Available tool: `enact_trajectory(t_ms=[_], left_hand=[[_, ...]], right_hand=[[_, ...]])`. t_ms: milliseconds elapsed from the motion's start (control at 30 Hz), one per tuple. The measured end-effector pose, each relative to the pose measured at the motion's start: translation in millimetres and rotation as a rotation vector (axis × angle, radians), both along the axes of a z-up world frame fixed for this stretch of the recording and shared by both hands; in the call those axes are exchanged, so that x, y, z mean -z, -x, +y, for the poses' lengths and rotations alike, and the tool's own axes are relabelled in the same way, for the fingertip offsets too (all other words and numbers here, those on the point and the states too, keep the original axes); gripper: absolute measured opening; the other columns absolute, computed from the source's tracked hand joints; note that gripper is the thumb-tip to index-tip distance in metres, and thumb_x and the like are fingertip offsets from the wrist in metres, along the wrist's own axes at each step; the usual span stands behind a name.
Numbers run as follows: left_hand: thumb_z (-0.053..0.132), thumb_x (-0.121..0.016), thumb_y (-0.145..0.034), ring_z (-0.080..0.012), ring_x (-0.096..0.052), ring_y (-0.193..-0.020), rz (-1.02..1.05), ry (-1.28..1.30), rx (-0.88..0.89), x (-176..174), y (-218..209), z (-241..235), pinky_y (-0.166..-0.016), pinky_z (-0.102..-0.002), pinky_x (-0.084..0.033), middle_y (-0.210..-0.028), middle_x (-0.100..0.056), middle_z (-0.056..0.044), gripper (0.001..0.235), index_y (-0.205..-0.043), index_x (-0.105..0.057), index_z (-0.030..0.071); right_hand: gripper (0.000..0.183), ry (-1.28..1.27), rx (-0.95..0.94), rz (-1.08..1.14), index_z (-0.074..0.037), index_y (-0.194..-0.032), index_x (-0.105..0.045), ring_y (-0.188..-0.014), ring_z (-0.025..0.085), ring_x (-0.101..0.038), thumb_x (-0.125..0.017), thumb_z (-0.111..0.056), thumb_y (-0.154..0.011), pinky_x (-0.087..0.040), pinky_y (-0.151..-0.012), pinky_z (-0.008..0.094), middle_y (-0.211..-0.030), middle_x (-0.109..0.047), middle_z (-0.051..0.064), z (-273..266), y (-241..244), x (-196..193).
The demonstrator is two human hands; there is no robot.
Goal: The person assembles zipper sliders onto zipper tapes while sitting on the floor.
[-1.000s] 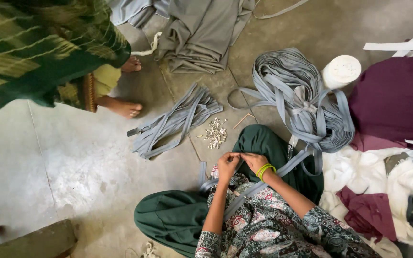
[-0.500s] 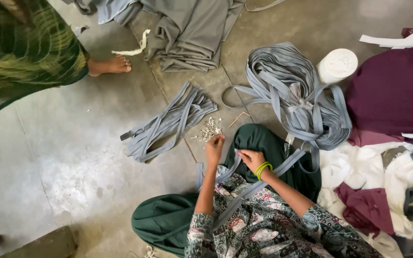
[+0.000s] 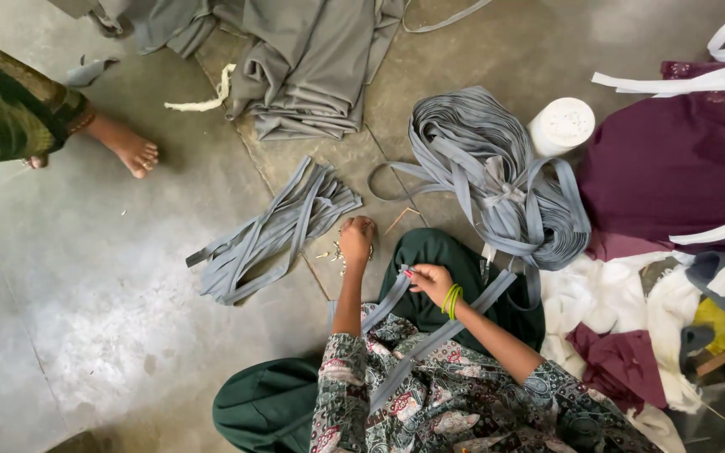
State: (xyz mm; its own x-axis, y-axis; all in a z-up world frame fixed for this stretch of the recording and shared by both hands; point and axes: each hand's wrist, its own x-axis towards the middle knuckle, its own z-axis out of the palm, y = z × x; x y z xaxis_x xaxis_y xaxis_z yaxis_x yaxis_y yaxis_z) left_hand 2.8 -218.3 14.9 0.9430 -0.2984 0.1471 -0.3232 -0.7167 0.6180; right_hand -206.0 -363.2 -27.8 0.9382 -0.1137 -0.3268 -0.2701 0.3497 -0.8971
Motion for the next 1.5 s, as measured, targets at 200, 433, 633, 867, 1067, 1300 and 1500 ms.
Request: enact_trajectory(t_ms=[200,433,633,867,1067,1300,1500], left_hand=[[0.015,-0.07,-0.093,-0.0159,-0.063,-0.086,0.327,0.638,-0.144,-62.1,83.1,50.6,-0.077,-0.032,-0.051,-0.095,-0.071,-0.004,0.015,-0.103,-0.073,0.004],[0.008,-0.058,-0.101,-0.014,-0.062,-0.091,0.502,1.17,-0.205,-120.0,204.0,101.5,-0.087,-0.029,-0.05,-0.096,-0.069,-0.005,0.014,-0.103,-0.069,-0.001],[0.008,-0.058,-0.101,-0.0153,-0.062,-0.088,0.373,0.939,-0.216,-235.6,255.1,97.6,-0.079,-0.03,-0.047,-0.096,-0.068,-0.006,0.02,-0.11,-0.074,0.0],[-0.001,-0.076,-0.084,-0.0262,-0.068,-0.099,-0.18,0.508,-0.086,-294.4,276.0,111.4,-0.092,-0.037,-0.053,-0.1,-0.075,-0.009,0.02,-0.104,-0.075,0.004],[-0.001,-0.078,-0.079,-0.0272,-0.069,-0.101,-0.203,0.568,-0.035,-305.3,282.9,121.2,-0.09,-0.038,-0.054,-0.103,-0.075,-0.009,0.021,-0.099,-0.074,0.005],[0.004,-0.079,-0.081,-0.0255,-0.07,-0.097,-0.32,0.472,0.07,-317.1,281.4,126.3,-0.094,-0.041,-0.05,-0.098,-0.075,-0.006,0.019,-0.098,-0.075,0.007],[-0.002,-0.076,-0.081,-0.0258,-0.07,-0.097,-0.168,0.604,0.004,-308.1,286.2,124.9,-0.089,-0.037,-0.054,-0.098,-0.076,-0.009,0.018,-0.099,-0.076,0.002]], right_hand=[[0.02,0.051,0.045,-0.065,0.002,-0.113,-0.072,-0.088,0.008,-0.068,-0.065,-0.01,-0.1,-0.058,-0.075,0.025,-0.1,-0.075,0.003,0.1,3.2,-9.7],[0.022,0.187,0.143,-0.183,0.001,-0.116,-0.068,-0.088,0.007,-0.07,-0.07,-0.002,-0.094,-0.056,-0.077,0.022,-0.1,-0.077,0.006,40.4,42.1,-113.9],[0.022,0.233,0.035,-0.184,0.003,-0.114,-0.074,-0.091,0.011,-0.075,-0.07,-0.002,-0.093,-0.059,-0.079,0.024,-0.102,-0.08,0.009,77.0,87.8,-198.0],[0.018,0.408,0.013,-0.291,0.003,-0.105,-0.076,-0.088,0.013,-0.077,-0.075,0.001,-0.087,-0.062,-0.078,0.027,-0.099,-0.081,0.01,92.7,103.7,-233.3],[0.017,0.573,-0.01,-0.458,0.001,-0.102,-0.077,-0.09,0.016,-0.078,-0.075,0.001,-0.085,-0.061,-0.079,0.028,-0.099,-0.08,0.011,96.5,102.7,-276.5],[0.014,0.669,0.002,-0.492,0.0,-0.099,-0.076,-0.087,0.019,-0.079,-0.075,0.001,-0.085,-0.061,-0.077,0.029,-0.097,-0.08,0.011,100.2,110.3,-279.6],[0.013,0.644,-0.025,-0.493,0.0,-0.099,-0.075,-0.087,0.019,-0.079,-0.074,0.0,-0.086,-0.061,-0.075,0.029,-0.097,-0.079,0.011,99.5,111.4,-290.7]])
